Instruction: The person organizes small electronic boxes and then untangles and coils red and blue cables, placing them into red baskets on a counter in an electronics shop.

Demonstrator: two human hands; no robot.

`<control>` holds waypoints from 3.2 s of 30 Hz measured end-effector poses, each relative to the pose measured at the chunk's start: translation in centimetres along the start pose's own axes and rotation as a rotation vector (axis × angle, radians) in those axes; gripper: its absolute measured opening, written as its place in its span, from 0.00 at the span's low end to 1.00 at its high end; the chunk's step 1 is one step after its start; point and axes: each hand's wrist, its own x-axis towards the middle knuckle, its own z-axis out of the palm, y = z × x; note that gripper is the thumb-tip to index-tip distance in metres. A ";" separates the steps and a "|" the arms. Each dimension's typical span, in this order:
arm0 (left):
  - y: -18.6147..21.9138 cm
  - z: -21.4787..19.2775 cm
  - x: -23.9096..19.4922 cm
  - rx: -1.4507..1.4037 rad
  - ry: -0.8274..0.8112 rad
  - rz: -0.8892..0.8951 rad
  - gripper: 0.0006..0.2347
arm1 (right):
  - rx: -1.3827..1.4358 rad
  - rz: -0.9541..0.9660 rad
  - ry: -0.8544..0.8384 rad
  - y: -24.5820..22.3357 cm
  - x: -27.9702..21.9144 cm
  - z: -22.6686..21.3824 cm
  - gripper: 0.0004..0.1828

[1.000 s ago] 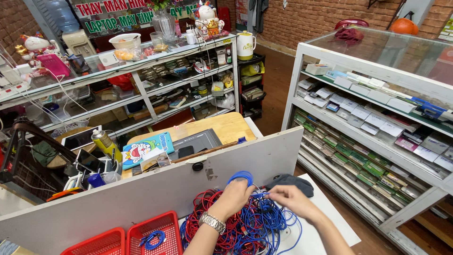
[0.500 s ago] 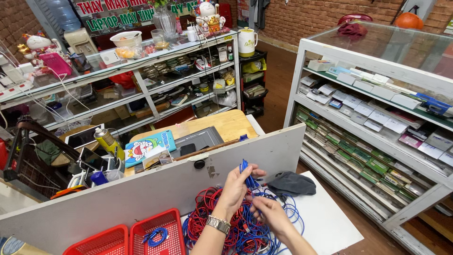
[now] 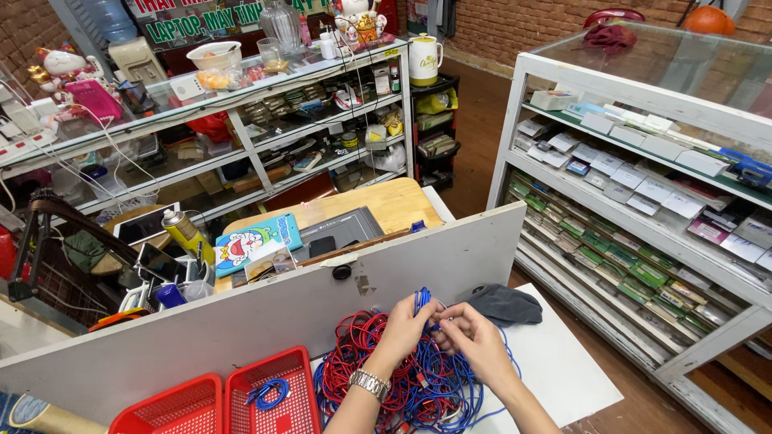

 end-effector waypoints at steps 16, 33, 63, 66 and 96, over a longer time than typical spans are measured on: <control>1.0 0.9 -1.7 -0.112 -0.139 -0.169 0.08 | 0.013 0.164 -0.174 -0.7 0.6 -2.2 0.28; -0.1 -1.3 -2.5 -0.179 -0.114 -0.217 0.15 | 0.071 0.206 -0.170 1.1 1.8 -1.0 0.15; -11.8 -17.4 -16.2 -0.234 0.971 -0.258 0.12 | 0.056 0.254 -0.350 12.0 6.2 23.5 0.16; -14.0 -21.7 -18.6 0.044 1.036 -0.335 0.12 | 0.086 0.360 -0.404 15.4 6.7 28.6 0.17; -8.9 -16.6 -7.6 0.347 0.603 -0.090 0.11 | -0.082 0.178 -0.228 11.4 10.7 15.9 0.18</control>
